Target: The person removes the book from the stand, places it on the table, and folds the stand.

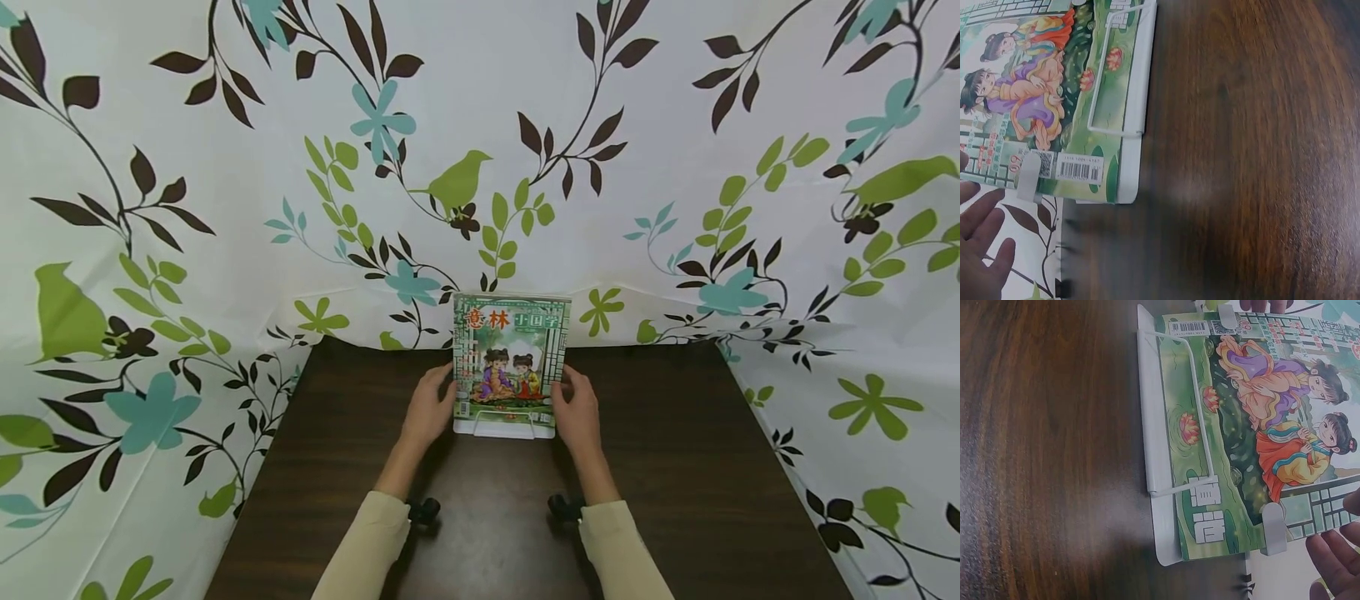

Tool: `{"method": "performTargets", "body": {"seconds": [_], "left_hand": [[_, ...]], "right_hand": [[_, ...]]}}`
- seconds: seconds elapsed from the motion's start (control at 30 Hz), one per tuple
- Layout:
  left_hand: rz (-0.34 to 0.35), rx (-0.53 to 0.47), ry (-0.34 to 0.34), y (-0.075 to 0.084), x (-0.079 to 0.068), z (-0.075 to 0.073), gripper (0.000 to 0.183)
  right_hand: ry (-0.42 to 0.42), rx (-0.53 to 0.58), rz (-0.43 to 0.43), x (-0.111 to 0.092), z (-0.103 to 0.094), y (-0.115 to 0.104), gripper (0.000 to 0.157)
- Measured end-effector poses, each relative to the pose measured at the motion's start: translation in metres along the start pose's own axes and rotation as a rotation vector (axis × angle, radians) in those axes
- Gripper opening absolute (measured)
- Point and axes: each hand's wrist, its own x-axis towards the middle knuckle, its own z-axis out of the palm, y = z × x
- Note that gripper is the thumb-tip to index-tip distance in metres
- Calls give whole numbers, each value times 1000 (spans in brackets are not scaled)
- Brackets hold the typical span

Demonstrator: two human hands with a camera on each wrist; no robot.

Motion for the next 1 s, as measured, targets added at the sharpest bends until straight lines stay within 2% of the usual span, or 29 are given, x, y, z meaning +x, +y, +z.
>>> {"method": "performTargets", "body": {"seconds": [0.47,0.7,1.0], "left_hand": [[6,-6,14,-1,7,-6,36],[-33,-37,34,1,12,-3,29],[-84,-15,27,-3,15,-8,24]], "right_hand": [[10,78,3,4,-2,5,38],[8,114,16,10,-6,7,32],[-8,64,18,18,-9,10,28]]}}
